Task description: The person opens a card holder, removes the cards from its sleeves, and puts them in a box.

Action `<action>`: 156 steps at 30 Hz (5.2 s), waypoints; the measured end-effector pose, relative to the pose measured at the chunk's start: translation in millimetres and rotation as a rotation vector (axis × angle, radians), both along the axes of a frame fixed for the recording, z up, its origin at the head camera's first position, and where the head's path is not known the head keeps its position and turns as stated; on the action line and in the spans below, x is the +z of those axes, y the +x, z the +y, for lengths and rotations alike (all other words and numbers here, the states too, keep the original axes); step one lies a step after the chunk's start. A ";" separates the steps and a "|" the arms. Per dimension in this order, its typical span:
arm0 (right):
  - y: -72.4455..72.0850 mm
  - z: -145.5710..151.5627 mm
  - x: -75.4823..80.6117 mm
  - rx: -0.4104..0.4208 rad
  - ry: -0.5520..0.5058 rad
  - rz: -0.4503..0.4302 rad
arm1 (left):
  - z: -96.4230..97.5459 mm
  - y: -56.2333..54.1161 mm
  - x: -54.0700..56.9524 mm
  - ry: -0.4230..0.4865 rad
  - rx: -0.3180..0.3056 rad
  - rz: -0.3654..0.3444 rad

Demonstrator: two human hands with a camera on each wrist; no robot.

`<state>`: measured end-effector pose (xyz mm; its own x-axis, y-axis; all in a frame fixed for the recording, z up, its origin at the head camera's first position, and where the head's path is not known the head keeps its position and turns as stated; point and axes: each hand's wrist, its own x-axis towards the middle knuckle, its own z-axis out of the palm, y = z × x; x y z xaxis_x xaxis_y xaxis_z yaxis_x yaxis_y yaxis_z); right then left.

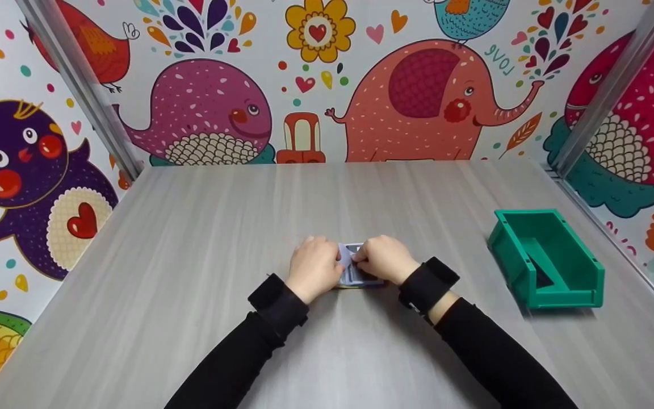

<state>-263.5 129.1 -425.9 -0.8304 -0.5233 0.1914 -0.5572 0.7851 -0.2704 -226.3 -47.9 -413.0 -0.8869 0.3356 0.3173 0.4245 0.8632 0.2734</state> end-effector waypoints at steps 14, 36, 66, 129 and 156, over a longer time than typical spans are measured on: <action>-1.5 0.2 -2.1 -0.002 -0.004 -0.006 | 5.2 0.1 -8.1 -0.034 -0.027 0.056; -0.6 1.4 -2.2 0.019 -0.008 0.023 | 9.8 1.6 -13.6 -0.119 0.033 0.176; 2.7 0.7 -5.7 -0.013 0.001 0.089 | 6.8 -0.6 -17.4 -0.100 0.097 0.111; 2.0 2.4 -4.9 0.018 0.038 0.090 | -23.1 -14.5 -12.5 -0.147 0.277 -0.200; 1.3 2.6 -7.4 0.032 0.025 0.106 | -23.0 -13.1 -13.7 -0.149 0.242 -0.140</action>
<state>-262.2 131.7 -433.2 -0.7890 -0.5549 0.2637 -0.6064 0.7722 -0.1896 -239.5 -70.9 -426.7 -0.9784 0.1425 0.1497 0.1685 0.9695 0.1781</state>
